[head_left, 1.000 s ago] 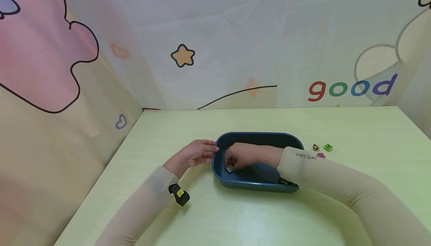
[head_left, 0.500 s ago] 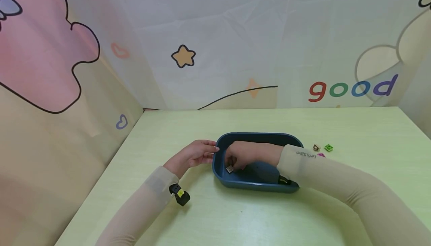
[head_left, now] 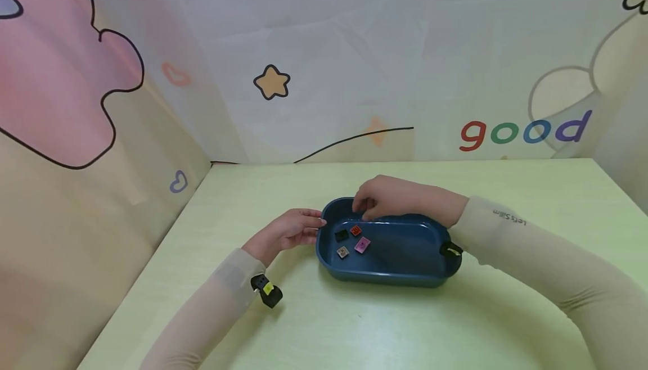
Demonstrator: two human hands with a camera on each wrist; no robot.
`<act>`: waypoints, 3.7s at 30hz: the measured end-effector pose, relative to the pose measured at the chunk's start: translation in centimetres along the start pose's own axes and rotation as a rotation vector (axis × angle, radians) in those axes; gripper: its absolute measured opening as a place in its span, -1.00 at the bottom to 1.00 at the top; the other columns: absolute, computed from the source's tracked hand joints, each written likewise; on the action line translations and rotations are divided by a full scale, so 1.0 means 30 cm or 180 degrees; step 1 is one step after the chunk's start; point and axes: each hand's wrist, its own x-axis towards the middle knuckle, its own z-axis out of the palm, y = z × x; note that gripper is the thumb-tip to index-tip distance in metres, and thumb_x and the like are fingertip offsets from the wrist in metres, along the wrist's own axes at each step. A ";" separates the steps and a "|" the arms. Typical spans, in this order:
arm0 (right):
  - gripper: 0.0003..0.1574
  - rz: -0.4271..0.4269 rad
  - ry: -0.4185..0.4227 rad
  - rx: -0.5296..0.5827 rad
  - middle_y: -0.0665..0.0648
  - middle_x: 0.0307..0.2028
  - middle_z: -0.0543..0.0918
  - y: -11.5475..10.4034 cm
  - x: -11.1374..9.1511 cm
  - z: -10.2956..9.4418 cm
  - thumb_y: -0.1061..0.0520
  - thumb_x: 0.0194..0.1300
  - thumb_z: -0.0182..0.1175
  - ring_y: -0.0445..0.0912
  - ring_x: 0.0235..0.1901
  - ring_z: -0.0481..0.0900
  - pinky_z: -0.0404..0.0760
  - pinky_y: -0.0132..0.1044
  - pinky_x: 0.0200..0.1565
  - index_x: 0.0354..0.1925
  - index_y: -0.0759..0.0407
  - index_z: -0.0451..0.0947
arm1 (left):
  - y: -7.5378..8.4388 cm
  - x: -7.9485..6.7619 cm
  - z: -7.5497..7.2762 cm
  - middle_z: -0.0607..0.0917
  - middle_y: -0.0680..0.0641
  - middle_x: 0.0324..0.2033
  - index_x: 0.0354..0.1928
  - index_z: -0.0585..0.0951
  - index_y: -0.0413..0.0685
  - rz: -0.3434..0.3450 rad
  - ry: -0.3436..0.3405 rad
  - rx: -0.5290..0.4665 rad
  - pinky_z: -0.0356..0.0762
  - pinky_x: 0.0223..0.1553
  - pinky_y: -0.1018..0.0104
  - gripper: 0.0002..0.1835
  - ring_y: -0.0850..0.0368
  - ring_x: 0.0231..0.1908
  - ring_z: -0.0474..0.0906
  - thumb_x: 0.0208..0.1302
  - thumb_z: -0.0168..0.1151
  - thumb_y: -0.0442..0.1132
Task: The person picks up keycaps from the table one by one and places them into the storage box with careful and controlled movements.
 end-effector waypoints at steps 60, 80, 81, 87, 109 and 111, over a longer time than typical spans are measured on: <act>-0.49 0.1364 0.0891 0.0117 0.20 -0.16 0.74 0.309 -0.699 0.194 0.17 0.20 0.46 -0.04 -0.19 0.64 0.76 -0.18 -0.16 0.05 0.42 0.62 | -0.002 -0.006 0.008 0.65 0.08 -0.44 0.23 0.45 -0.28 0.0059 -0.0080 0.0019 0.65 -0.44 0.55 -0.68 0.28 -0.48 0.58 0.53 0.08 -0.35; -0.53 0.1445 0.0772 0.0212 0.04 -0.26 0.69 0.371 -0.725 0.254 0.16 0.22 0.42 -0.25 -0.28 0.52 0.60 -0.42 -0.30 0.02 0.43 0.64 | 0.003 -0.012 0.012 0.66 0.08 -0.44 0.20 0.47 -0.25 0.0029 -0.0050 -0.0011 0.66 -0.43 0.53 -0.71 0.27 -0.48 0.59 0.53 0.08 -0.35; -0.53 0.1439 0.0779 0.0213 0.04 -0.26 0.69 0.373 -0.726 0.256 0.17 0.22 0.42 -0.25 -0.28 0.52 0.60 -0.42 -0.30 0.02 0.43 0.64 | 0.003 -0.013 0.013 0.66 0.08 -0.44 0.20 0.47 -0.25 0.0033 -0.0059 -0.0014 0.66 -0.43 0.53 -0.72 0.27 -0.48 0.59 0.53 0.08 -0.35; -0.56 0.1422 0.0817 0.0228 0.03 -0.27 0.69 0.376 -0.725 0.261 0.20 0.21 0.41 -0.31 -0.30 0.49 0.59 -0.44 -0.31 0.01 0.44 0.64 | 0.003 -0.018 0.012 0.66 0.08 -0.44 0.21 0.47 -0.27 0.0058 -0.0092 -0.0004 0.66 -0.43 0.53 -0.71 0.28 -0.49 0.59 0.53 0.07 -0.35; -0.71 0.1442 0.0715 0.0214 0.05 -0.27 0.72 0.382 -0.710 0.249 0.28 0.24 0.36 -0.32 -0.33 0.47 0.57 -0.45 -0.30 -0.08 0.41 0.69 | 0.006 -0.019 0.014 0.67 0.09 -0.46 0.22 0.47 -0.28 0.0062 -0.0076 -0.0002 0.66 -0.42 0.53 -0.69 0.28 -0.48 0.59 0.53 0.08 -0.34; -0.72 0.1429 0.0727 0.0204 0.06 -0.27 0.72 0.383 -0.709 0.249 0.28 0.24 0.37 -0.30 -0.32 0.47 0.57 -0.45 -0.29 -0.08 0.41 0.69 | 0.005 -0.018 0.013 0.67 0.09 -0.45 0.23 0.46 -0.28 0.0060 -0.0066 -0.0002 0.66 -0.42 0.53 -0.68 0.28 -0.47 0.59 0.53 0.08 -0.34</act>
